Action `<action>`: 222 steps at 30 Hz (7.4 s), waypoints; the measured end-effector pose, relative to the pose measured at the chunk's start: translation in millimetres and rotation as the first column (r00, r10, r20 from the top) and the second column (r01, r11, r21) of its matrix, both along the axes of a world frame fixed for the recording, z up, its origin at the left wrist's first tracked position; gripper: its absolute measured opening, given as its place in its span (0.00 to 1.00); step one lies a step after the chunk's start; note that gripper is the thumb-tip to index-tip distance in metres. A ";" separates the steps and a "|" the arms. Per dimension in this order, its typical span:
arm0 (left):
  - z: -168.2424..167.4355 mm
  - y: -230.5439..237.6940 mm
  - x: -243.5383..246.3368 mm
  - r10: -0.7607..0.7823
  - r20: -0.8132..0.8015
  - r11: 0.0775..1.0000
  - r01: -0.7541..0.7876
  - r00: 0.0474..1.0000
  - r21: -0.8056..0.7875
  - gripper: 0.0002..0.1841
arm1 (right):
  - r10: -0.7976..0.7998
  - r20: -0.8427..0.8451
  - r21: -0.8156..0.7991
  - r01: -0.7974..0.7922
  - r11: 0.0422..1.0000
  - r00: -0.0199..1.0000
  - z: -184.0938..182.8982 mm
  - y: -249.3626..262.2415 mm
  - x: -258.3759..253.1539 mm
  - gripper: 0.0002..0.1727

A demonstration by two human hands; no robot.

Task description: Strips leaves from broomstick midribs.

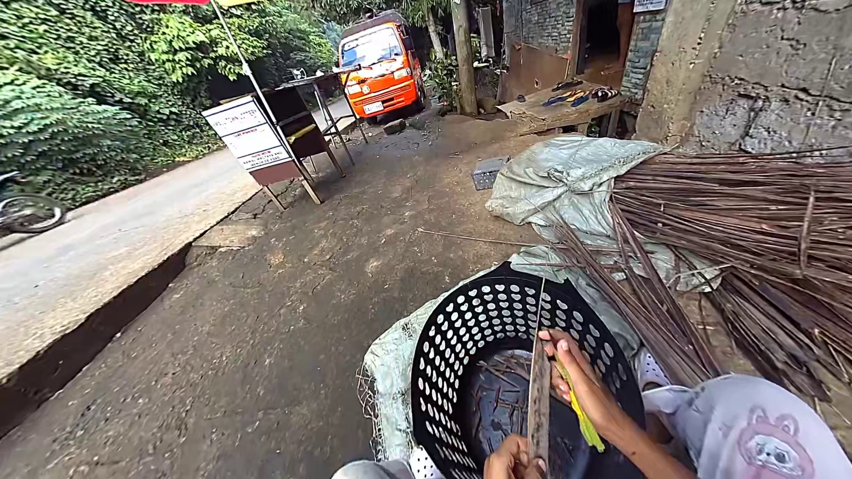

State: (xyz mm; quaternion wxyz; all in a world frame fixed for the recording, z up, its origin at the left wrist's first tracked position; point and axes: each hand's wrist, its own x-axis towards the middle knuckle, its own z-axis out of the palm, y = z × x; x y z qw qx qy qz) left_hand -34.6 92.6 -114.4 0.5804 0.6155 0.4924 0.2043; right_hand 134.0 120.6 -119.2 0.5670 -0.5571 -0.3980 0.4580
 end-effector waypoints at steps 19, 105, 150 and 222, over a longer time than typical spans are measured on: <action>12.6 14.7 -14.7 0.445 0.226 0.896 -0.431 0.867 -0.110 0.08 | 0.319 0.385 0.108 -0.385 0.917 0.866 -2.2 -24.2 2.4 0.21; -6.6 35.9 -18.1 0.566 0.237 0.574 -0.171 0.789 -0.801 0.22 | 0.561 -0.212 -0.299 -0.600 0.742 0.800 -23.5 20.7 10.2 0.26; -15.2 25.4 -18.4 0.596 0.519 0.596 0.095 0.612 -0.797 0.24 | 0.714 0.023 -0.082 -0.710 0.699 0.700 -27.9 26.9 10.7 0.20; 14.7 10.3 -25.3 0.371 0.493 0.888 -0.145 0.787 -0.437 0.21 | 0.583 -0.165 0.137 -0.567 0.812 0.796 -5.7 7.9 -23.2 0.53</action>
